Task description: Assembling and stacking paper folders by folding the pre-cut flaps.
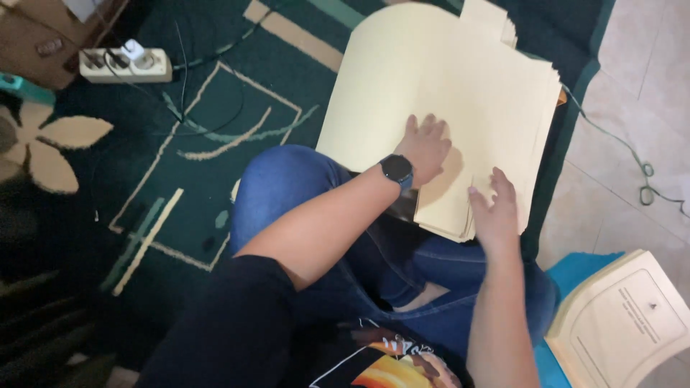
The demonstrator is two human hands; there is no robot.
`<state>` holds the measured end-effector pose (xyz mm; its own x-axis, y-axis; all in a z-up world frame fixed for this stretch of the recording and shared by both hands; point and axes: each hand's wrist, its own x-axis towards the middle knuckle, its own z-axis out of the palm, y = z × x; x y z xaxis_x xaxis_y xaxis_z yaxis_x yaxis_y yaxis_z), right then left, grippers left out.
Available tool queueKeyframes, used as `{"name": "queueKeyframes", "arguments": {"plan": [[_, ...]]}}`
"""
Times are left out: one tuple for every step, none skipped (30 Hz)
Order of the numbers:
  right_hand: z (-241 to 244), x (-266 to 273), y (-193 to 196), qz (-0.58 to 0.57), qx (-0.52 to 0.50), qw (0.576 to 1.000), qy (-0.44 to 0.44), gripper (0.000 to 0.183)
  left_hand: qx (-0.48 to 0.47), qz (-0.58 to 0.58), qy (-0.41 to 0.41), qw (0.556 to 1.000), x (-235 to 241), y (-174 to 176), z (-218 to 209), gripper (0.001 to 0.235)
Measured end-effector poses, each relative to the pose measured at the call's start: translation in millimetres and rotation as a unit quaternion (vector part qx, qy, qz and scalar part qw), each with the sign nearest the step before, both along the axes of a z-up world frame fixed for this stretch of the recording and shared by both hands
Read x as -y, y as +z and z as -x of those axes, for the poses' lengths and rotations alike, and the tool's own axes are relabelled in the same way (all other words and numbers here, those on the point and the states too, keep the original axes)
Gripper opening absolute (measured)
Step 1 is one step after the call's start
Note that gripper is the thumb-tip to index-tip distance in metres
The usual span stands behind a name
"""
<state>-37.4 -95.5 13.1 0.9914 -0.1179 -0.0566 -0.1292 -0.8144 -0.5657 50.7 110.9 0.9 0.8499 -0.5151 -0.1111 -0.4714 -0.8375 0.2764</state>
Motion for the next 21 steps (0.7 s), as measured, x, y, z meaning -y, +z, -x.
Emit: {"name": "queueKeyframes", "arguments": {"plan": [[-3.9, -11.0, -3.9, -0.002, 0.005, 1.0, -0.002, 0.067, 0.005, -0.002, -0.002, 1.0, 0.6, 0.0, -2.5, 0.057], [-2.6, -19.2, -9.0, 0.031, 0.012, 0.999, 0.025, 0.072, -0.019, -0.022, 0.005, 1.0, 4.7, -2.5, -1.1, 0.06], [-2.3, -27.0, -15.0, 0.064, 0.02, 0.996, 0.051, 0.076, -0.044, -0.041, 0.011, 0.998, 9.3, -6.0, -0.5, 0.063], [-5.0, -35.1, -17.7, 0.063, 0.015, 0.997, 0.044, 0.076, -0.048, -0.043, 0.003, 0.998, 8.5, 2.7, 5.6, 0.063], [-8.0, -43.4, -20.7, 0.122, -0.006, 0.988, 0.094, 0.069, -0.051, -0.057, 0.009, 0.997, 7.3, 11.2, 11.4, 0.061], [-11.6, -52.7, -24.0, 0.179, -0.027, 0.973, 0.146, 0.062, -0.053, -0.072, 0.017, 0.996, 4.5, 19.9, 17.2, 0.059], [-11.5, -47.7, -24.5, 0.177, -0.032, 0.974, 0.142, 0.062, -0.057, -0.074, 0.012, 0.996, 9.3, 13.8, 15.5, 0.059], [-14.9, -43.8, -24.1, 0.182, -0.054, 0.971, 0.143, 0.062, -0.064, -0.068, 0.017, 0.996, 12.8, 9.1, 11.3, 0.058], [-17.9, -40.2, -23.3, 0.187, -0.076, 0.969, 0.144, 0.063, -0.07, -0.062, 0.023, 0.995, 15.9, 4.8, 7.5, 0.058], [-21.1, -26.7, -29.9, 0.184, -0.077, 0.97, 0.14, 0.063, -0.07, -0.064, 0.019, 0.995, 16.2, 3.4, 6.8, 0.058], [-23.8, -13.3, -36.4, 0.186, -0.103, 0.971, 0.108, 0.066, -0.071, -0.068, 0.019, 0.995, 16.5, 2.3, 6.4, 0.058], [-28.2, 1.1, -41.4, 0.189, -0.127, 0.971, 0.076, 0.07, -0.07, -0.071, 0.019, 0.995, 17.5, 2.4, 4.5, 0.058], [-28.5, -1.3, -43.0, 0.188, -0.126, 0.971, 0.073, 0.07, -0.068, -0.072, 0.016, 0.995, 18.2, -0.3, 2.7, 0.058], [-28.3, -2.1, -43.8, 0.205, -0.128, 0.968, 0.063, 0.071, -0.07, -0.075, 0.018, 0.995, 20.2, -2.9, 1.7, 0.059], [-28.0, -2.8, -44.6, 0.223, -0.13, 0.965, 0.053, 0.072, -0.072, -0.078, 0.02, 0.994, 22.3, -5.5, 0.7, 0.059], [-25.4, -13.4, -39.6, 0.223, -0.129, 0.965, 0.048, 0.072, -0.07, -0.077, 0.016, 0.994, 22.6, -6.0, 1.3, 0.059], [-22.9, -23.9, -34.3, 0.225, -0.114, 0.966, 0.056, 0.073, -0.071, -0.076, 0.015, 0.994, 22.9, -6.1, 1.8, 0.059], [-23.0, -36.0, -29.1, 0.227, -0.097, 0.967, 0.065, 0.074, -0.07, -0.076, 0.016, 0.995, 21.5, -5.7, 0.6, 0.06], [-22.7, -31.9, -28.0, 0.227, -0.094, 0.967, 0.062, 0.074, -0.066, -0.076, 0.014, 0.995, 23.4, -5.8, 0.4, 0.06], [-23.5, -29.7, -27.9, 0.21, -0.105, 0.97, 0.063, 0.075, -0.069, -0.074, 0.014, 0.995, 23.3, -6.6, -0.5, 0.059], [-24.3, -27.6, -27.9, 0.192, -0.116, 0.972, 0.063, 0.077, -0.072, -0.073, 0.014, 0.995, 23.1, -7.5, -1.3, 0.059]]}}
